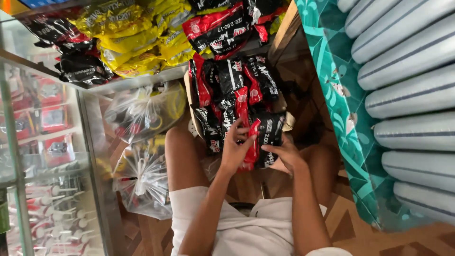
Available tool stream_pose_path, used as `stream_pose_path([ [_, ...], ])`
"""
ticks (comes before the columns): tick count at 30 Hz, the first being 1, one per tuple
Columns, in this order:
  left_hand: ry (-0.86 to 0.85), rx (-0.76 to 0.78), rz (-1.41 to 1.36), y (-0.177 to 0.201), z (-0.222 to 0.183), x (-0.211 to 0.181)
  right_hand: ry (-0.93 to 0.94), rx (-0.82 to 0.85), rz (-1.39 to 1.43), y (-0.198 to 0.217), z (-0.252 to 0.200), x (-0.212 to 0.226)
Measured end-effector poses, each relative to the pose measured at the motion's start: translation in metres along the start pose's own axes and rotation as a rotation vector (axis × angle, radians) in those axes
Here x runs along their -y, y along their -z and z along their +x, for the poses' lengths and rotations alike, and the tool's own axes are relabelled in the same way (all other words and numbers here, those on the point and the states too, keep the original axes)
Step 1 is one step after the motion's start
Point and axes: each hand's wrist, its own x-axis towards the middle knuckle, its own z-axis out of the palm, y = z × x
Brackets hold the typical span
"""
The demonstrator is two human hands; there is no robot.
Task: Sorting and checking packaged motorcycle inner tubes while sitting on the floor of a shop.
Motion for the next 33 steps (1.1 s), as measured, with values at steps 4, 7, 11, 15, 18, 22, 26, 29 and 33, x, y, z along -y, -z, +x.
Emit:
stream_pose_path([
  [4,-0.037,0.011,0.031,-0.019,0.023,0.070,-0.041,-0.127,-0.010,0.002,0.013,0.006],
  [7,0.068,-0.009,-0.208,-0.041,0.034,0.104,0.238,-0.174,-0.352,0.040,0.044,-0.008],
  [11,0.217,-0.107,-0.222,-0.063,0.058,0.126,0.457,-0.262,-0.794,0.075,0.082,-0.011],
  [15,0.427,0.000,0.302,-0.066,0.104,0.135,0.047,-0.342,-0.809,0.112,0.128,-0.016],
  [18,0.429,0.087,0.741,-0.063,0.130,0.149,-0.211,-0.323,-0.848,0.132,0.154,-0.028],
  [22,0.276,0.043,0.607,-0.066,0.137,0.155,-0.149,-0.333,-1.014,0.123,0.168,-0.016],
  [26,0.336,0.136,0.636,-0.067,0.151,0.200,0.023,-0.382,-1.413,0.113,0.185,-0.017],
  [29,0.374,0.175,0.448,-0.069,0.145,0.187,0.026,-0.476,-1.475,0.103,0.193,-0.025],
  [33,0.349,-0.015,0.190,-0.077,0.144,0.245,0.092,-0.553,-1.422,0.108,0.202,-0.043],
])
